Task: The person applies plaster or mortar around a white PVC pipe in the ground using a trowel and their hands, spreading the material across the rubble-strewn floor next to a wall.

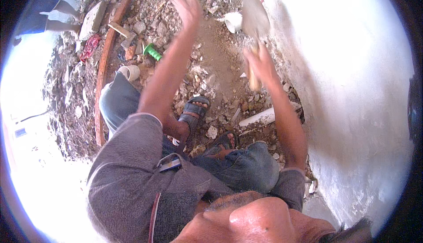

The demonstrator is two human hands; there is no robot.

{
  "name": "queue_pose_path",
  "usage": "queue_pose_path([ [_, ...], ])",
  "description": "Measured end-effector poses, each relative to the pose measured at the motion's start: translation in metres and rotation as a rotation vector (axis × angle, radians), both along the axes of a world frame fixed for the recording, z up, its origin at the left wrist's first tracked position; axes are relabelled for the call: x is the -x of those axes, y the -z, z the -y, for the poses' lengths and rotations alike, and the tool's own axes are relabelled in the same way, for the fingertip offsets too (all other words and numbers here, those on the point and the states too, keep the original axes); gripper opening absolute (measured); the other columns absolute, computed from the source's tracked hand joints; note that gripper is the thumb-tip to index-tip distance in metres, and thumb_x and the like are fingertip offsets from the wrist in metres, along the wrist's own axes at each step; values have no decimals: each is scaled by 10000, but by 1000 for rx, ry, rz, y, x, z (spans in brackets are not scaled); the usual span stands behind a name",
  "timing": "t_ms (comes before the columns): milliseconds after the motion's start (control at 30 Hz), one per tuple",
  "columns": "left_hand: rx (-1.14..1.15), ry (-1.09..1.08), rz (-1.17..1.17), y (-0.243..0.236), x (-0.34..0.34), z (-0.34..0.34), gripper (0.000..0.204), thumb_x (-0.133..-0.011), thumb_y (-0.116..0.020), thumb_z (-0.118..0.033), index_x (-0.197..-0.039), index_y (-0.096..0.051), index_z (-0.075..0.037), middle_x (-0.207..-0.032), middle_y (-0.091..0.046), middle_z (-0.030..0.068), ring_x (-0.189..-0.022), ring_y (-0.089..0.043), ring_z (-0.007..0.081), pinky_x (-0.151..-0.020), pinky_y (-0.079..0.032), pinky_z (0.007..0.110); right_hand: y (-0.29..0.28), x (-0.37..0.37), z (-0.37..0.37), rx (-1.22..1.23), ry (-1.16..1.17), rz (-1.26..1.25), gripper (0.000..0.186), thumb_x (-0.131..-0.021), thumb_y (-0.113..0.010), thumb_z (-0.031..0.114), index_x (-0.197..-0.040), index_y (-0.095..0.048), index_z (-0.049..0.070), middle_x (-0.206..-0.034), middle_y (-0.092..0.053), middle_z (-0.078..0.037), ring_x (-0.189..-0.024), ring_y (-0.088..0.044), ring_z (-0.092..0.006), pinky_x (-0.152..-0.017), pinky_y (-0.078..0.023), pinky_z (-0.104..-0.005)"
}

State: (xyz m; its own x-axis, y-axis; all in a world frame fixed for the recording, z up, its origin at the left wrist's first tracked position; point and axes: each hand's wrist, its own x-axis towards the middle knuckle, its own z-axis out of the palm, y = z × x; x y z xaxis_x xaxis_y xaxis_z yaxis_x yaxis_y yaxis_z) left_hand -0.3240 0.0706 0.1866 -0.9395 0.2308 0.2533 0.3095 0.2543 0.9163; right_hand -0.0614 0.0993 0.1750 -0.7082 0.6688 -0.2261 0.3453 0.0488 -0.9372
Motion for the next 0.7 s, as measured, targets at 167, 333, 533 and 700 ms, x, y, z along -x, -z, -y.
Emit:
queue_pose_path([
  [167,356,527,325,185,-199,79,535,-881,-502,-296,-1262,-355,49,-1245,-420,258,-1188,-401,361,-990,-314,404,125,-194,119,191,354,474,667,-838,-560,369,-1309,-319,-36,-1125,-518,-314,-1052,-515,-436,-879,-419,-433],
  [333,432,1056,1141,249,-374,196,471,-881,-503,-286,-1248,-411,-4,-1227,-468,202,-1180,-421,338,-979,-328,368,145,-336,223,-88,451,840,558,-842,-533,286,-1274,-367,-27,-1074,-544,-310,-980,-548,-436,-804,-460,-469],
  [533,740,997,1597,252,-428,224,484,-863,-533,-362,-1239,-441,-71,-1072,-516,90,-978,-498,243,-905,-348,432,174,-360,178,-140,91,1046,385,-828,-490,140,-1152,-461,-66,-820,-616,-223,-785,-619,-369,-667,-506,-450],
  [700,762,854,1708,325,-430,234,502,-877,-509,-368,-1272,-406,-76,-1046,-516,75,-936,-494,225,-920,-334,428,227,-383,242,-197,-110,1053,303,-822,-502,118,-1077,-495,-47,-835,-613,-225,-816,-622,-360,-676,-503,-464],
])
